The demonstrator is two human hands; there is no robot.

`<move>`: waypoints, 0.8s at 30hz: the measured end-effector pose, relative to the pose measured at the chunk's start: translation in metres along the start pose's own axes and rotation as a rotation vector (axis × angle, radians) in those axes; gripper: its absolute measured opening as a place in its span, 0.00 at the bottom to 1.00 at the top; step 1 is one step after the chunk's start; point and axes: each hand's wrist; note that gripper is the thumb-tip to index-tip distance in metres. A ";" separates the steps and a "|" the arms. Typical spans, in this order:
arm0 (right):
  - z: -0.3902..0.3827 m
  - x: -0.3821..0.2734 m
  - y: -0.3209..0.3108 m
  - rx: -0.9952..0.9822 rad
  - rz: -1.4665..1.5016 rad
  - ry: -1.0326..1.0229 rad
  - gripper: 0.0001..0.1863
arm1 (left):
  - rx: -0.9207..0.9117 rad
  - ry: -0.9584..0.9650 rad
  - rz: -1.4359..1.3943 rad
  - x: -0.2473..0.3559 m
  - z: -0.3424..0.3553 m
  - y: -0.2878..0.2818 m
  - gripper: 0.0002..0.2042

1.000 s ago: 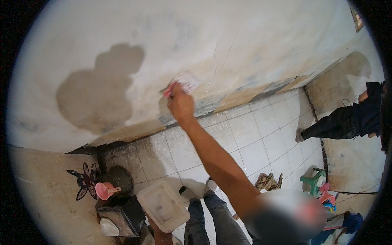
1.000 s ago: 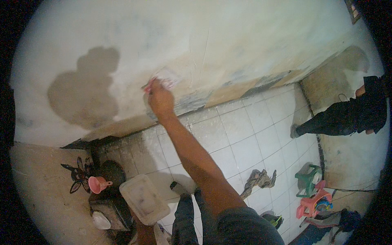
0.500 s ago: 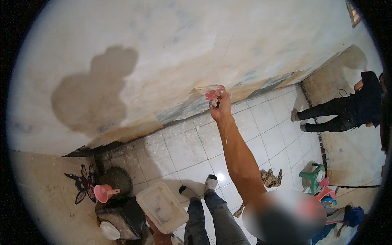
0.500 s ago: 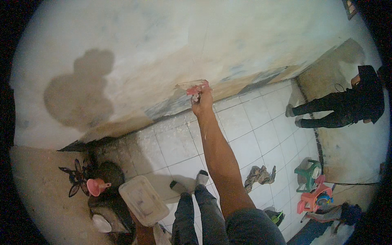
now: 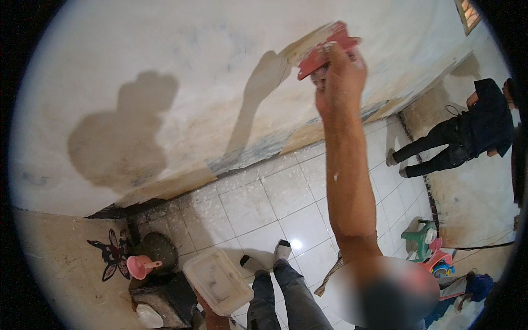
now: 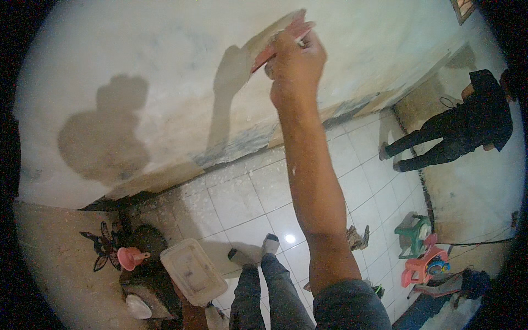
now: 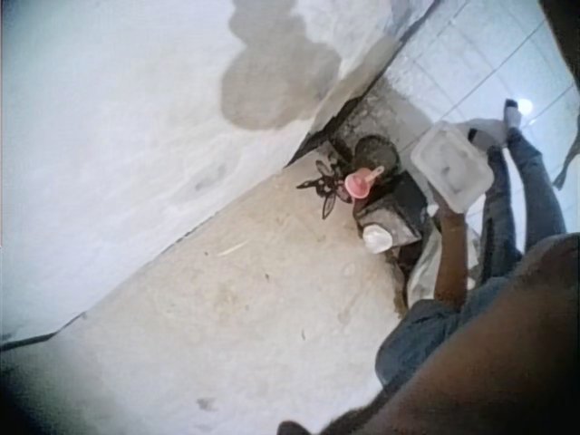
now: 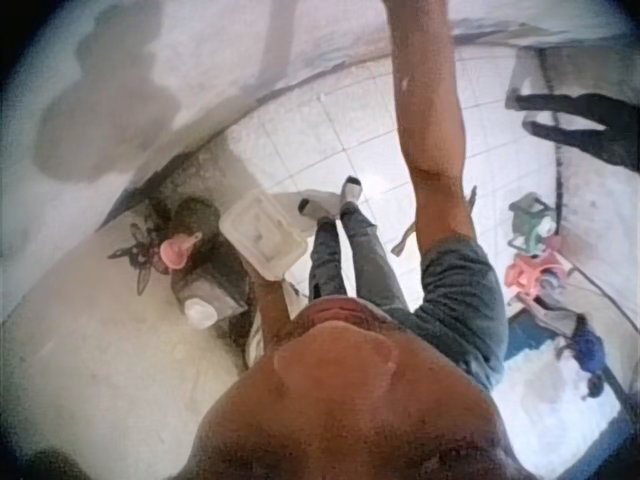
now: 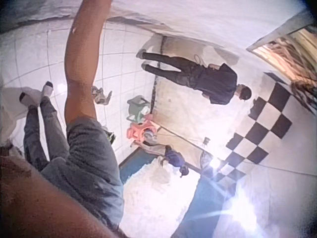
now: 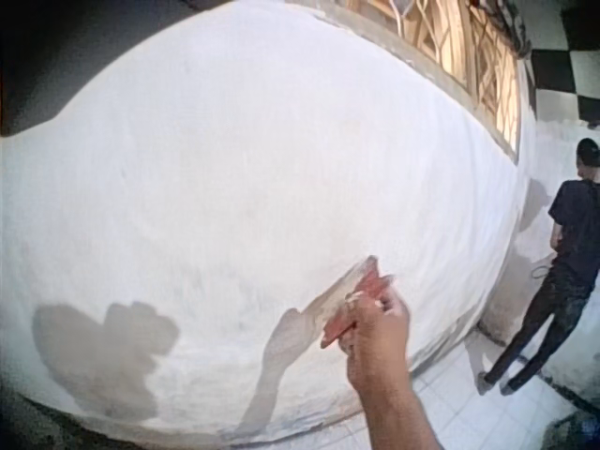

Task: The person applies white putty to a wall using a red scraper, dipping the scraper into a plastic container of putty and then smoothing it onto the wall surface around a window frame.

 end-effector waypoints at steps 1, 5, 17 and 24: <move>-0.004 -0.014 0.000 -0.018 -0.045 -0.045 0.02 | -0.002 0.000 -0.004 -0.001 0.001 -0.003 0.33; -0.018 -0.039 -0.003 0.064 -0.105 -0.174 0.04 | -0.221 0.038 0.166 -0.005 0.009 -0.035 0.34; -0.096 0.150 0.022 0.111 -0.974 -0.242 0.05 | -0.193 0.059 0.138 0.004 0.010 -0.057 0.36; -0.172 0.239 0.059 -0.419 -0.975 -0.291 0.11 | -0.496 0.453 0.800 0.007 0.003 -0.063 0.34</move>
Point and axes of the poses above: each hand's wrist, its own z-axis towards the middle knuckle, its own y-axis out of the palm, x = y × z, and after that the axes turned 12 degrees about -z, right-handed
